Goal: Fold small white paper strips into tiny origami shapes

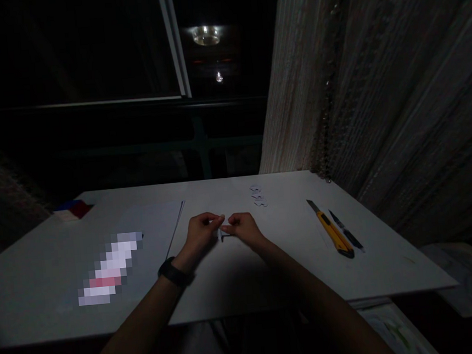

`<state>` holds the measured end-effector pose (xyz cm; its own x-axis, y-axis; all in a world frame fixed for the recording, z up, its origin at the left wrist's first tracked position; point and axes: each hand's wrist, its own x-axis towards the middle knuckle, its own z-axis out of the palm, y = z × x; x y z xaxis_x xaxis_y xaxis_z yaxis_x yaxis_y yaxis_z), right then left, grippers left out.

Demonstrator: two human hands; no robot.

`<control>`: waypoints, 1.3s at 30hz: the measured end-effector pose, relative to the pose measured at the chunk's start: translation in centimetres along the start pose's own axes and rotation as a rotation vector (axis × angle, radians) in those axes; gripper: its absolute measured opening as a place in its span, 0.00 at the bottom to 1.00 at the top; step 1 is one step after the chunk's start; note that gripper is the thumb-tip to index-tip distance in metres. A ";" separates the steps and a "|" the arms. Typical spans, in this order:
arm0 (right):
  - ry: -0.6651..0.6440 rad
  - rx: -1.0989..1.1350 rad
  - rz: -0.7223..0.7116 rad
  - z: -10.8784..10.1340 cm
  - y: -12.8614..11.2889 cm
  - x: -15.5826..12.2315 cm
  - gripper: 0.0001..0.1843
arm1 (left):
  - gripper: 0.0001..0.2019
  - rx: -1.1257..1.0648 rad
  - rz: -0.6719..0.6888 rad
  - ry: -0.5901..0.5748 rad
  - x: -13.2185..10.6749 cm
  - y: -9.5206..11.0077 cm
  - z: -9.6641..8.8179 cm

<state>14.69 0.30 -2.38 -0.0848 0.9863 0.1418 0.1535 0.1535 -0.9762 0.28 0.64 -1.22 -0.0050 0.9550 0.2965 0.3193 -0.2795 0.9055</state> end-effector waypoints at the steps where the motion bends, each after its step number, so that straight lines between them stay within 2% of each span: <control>1: -0.004 0.013 0.010 0.0 0.0 0.0 0.17 | 0.15 0.002 0.001 -0.006 -0.1 0.0 0.0; 7: 0.013 0.057 0.050 0.0 0.1 0.1 0.19 | 0.14 0.031 0.053 -0.059 -0.3 0.1 0.1; 16: 0.028 0.072 0.043 0.1 -0.1 0.0 0.18 | 0.13 0.100 0.036 0.000 -0.3 0.2 0.0; 22: 0.032 0.085 0.014 0.0 -0.4 0.0 0.16 | 0.14 -0.033 0.005 0.036 -0.3 0.6 0.0; 27: 0.033 0.011 -0.035 -1.1 -0.3 0.3 0.15 | 0.14 -0.147 -0.001 -0.088 -0.3 0.8 0.0; 31: 0.023 -0.127 -0.104 -1.8 -0.5 0.2 0.14 | 0.14 -0.128 0.027 -0.153 -0.4 0.5 -0.1; 35: -0.018 -0.181 -0.147 -1.7 -0.8 0.1 0.12 | 0.13 -0.113 0.023 -0.124 -0.3 0.4 -0.4; 39: 0.005 -0.125 -0.177 -1.5 -0.7 0.1 0.20 | 0.12 -0.199 0.020 -0.022 0.1 0.6 -0.8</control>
<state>16.01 0.37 -1.45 -0.1163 0.9435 0.3103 0.2572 0.3303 -0.9082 -0.26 0.44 -0.39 0.0207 0.9504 0.3105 0.1255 -0.3105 0.9422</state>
